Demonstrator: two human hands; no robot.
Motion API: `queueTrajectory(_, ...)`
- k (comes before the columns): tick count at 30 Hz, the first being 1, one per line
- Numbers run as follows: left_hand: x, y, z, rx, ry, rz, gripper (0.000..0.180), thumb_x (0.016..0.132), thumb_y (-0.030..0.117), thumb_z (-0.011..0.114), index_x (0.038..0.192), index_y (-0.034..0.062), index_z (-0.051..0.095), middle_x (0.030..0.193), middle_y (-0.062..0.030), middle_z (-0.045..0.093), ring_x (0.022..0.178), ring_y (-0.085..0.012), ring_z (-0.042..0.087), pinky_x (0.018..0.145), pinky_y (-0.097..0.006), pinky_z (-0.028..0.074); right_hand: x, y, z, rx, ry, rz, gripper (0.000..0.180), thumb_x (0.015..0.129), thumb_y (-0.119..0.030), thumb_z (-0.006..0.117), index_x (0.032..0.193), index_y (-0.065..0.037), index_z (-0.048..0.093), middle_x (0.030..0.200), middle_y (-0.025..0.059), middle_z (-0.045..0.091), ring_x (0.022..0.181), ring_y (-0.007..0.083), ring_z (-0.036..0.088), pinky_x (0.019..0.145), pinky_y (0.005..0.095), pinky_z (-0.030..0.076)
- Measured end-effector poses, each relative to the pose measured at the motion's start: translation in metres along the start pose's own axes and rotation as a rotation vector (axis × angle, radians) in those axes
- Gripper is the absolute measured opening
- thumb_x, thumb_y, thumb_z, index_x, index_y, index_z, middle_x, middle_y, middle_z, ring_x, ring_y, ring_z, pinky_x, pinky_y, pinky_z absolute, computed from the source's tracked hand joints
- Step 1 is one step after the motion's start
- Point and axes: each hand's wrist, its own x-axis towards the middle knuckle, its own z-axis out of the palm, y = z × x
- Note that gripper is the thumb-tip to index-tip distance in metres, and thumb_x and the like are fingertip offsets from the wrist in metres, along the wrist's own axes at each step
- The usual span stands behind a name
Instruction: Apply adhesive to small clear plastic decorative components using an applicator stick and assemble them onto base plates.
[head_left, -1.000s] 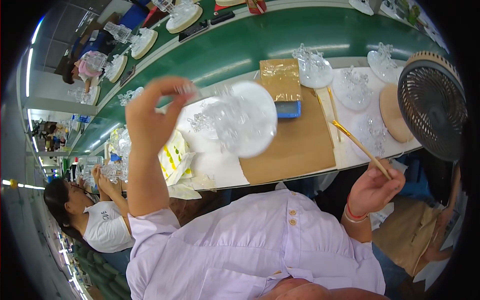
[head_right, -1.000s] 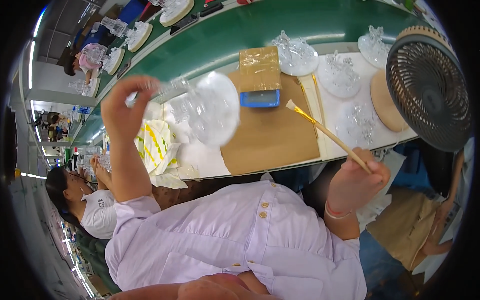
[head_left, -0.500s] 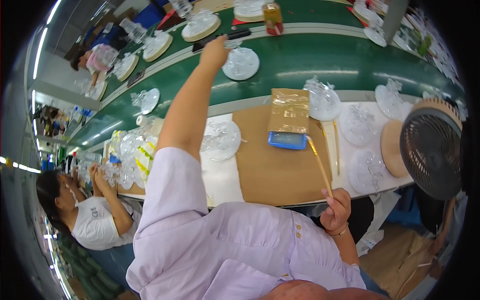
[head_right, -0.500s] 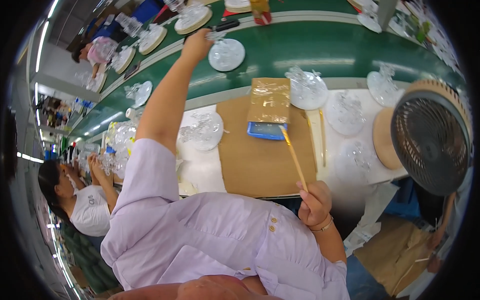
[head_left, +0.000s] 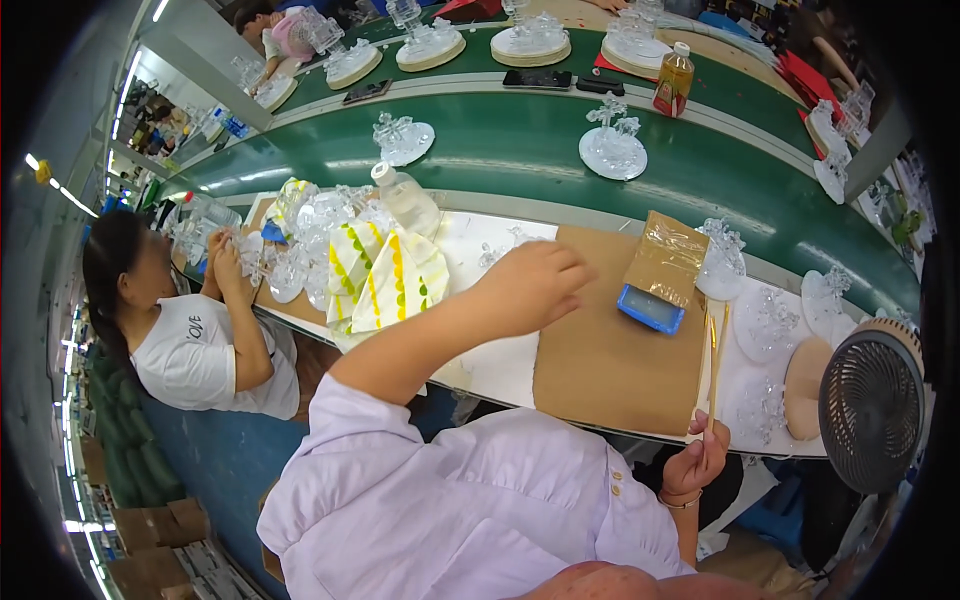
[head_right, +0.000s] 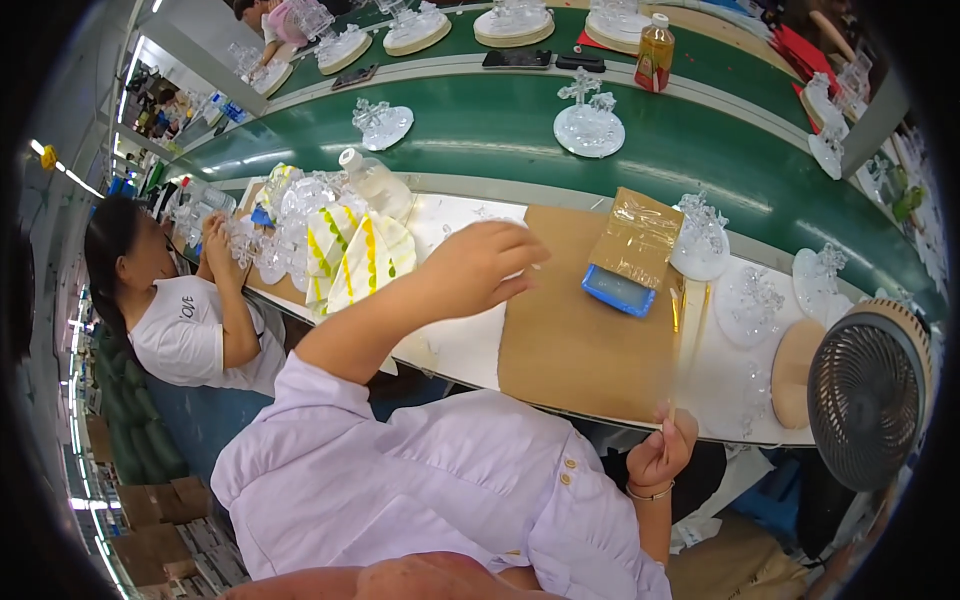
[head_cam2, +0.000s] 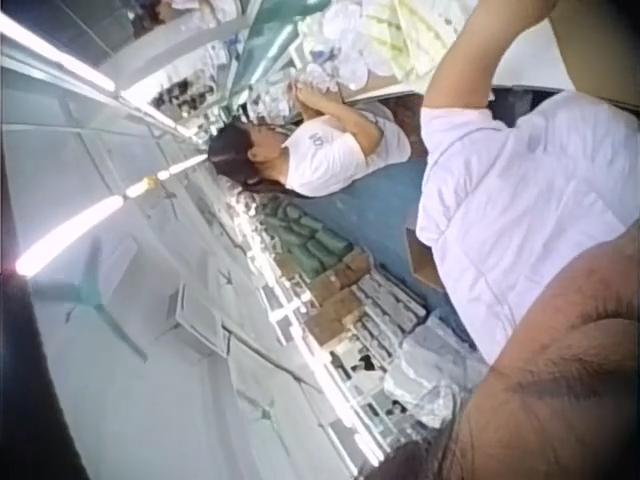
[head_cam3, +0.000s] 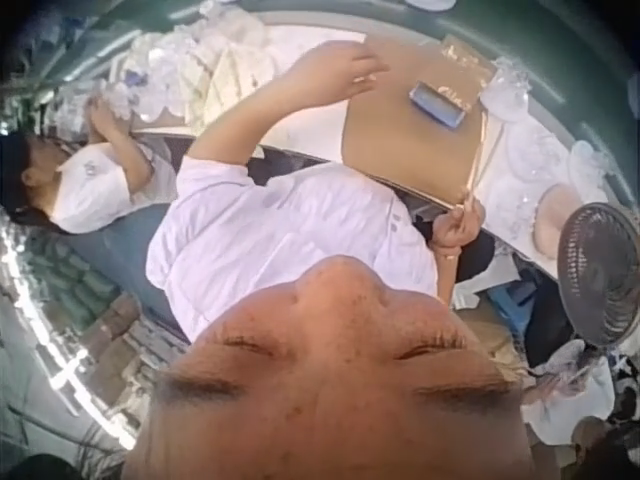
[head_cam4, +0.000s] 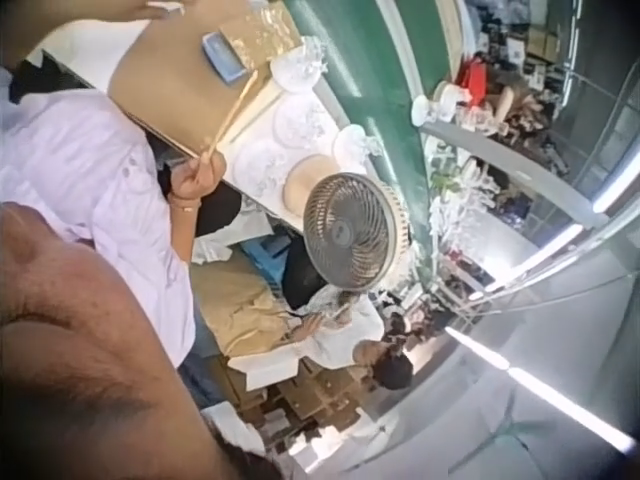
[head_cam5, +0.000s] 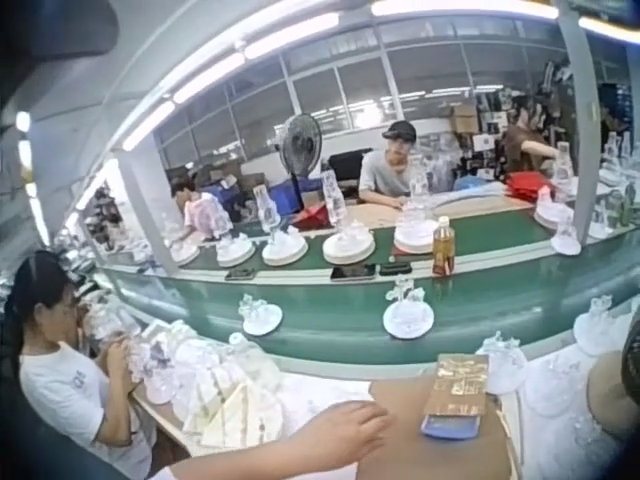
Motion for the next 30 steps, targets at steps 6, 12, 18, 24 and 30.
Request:
queueTrajectory(6, -0.065, 0.015, 0.005, 0.043, 0.382, 0.084, 0.02, 0.076, 0.016, 0.073, 0.092, 0.0083, 0.064, 0.1, -0.006, 0.064, 0.104, -0.0272, 0.059, 0.086, -0.038, 0.049, 0.004, -0.037, -0.004, -0.067, -0.035, -0.121, 0.026, 0.101, -0.014, 0.041, 0.126, -0.006, 0.04, 0.105, 0.0217, 0.062, 0.078, 0.024, 0.054, 0.07, 0.0349, 0.048)
queueTrajectory(12, -0.117, 0.04, 0.013, -0.134, 0.369, 0.138, 0.016, 0.075, 0.017, 0.076, 0.082, 0.0064, 0.066, 0.095, -0.0047, 0.067, 0.094, -0.0246, 0.063, 0.081, -0.036, 0.052, -0.005, -0.088, -0.013, -0.156, -0.089, -0.208, 0.026, 0.101, -0.015, 0.042, 0.126, -0.008, 0.04, 0.099, 0.0193, 0.065, 0.073, 0.0239, 0.055, 0.066, 0.0358, 0.048)
queueTrajectory(18, -0.162, 0.059, 0.045, -0.289, 0.231, 0.19, 0.013, 0.079, 0.013, 0.072, 0.086, 0.0044, 0.064, 0.092, -0.0051, 0.066, 0.09, -0.0235, 0.063, 0.079, -0.035, 0.052, -0.011, -0.121, -0.02, -0.238, -0.175, -0.205, 0.024, 0.101, -0.016, 0.043, 0.123, -0.007, 0.044, 0.099, 0.0175, 0.067, 0.073, 0.025, 0.058, 0.068, 0.0368, 0.049)
queueTrajectory(24, -0.177, 0.06, 0.072, -0.28, 0.141, 0.284, 0.014, 0.077, 0.01, 0.072, 0.088, 0.0037, 0.064, 0.093, -0.0071, 0.066, 0.092, -0.0246, 0.062, 0.078, -0.036, 0.052, -0.01, -0.135, -0.018, -0.239, -0.243, -0.221, 0.025, 0.101, -0.018, 0.045, 0.123, -0.006, 0.045, 0.1, 0.0185, 0.067, 0.074, 0.0254, 0.058, 0.068, 0.0366, 0.049)
queueTrajectory(30, -0.128, 0.025, 0.027, -0.07, 0.564, -0.029, 0.036, 0.072, 0.014, 0.075, 0.103, 0.0033, 0.061, 0.097, -0.0114, 0.064, 0.097, -0.031, 0.059, 0.082, -0.04, 0.049, -0.015, -0.141, -0.026, -0.253, -0.252, -0.245, 0.025, 0.1, -0.016, 0.046, 0.123, -0.006, 0.044, 0.101, 0.02, 0.066, 0.074, 0.0257, 0.058, 0.067, 0.0374, 0.048)
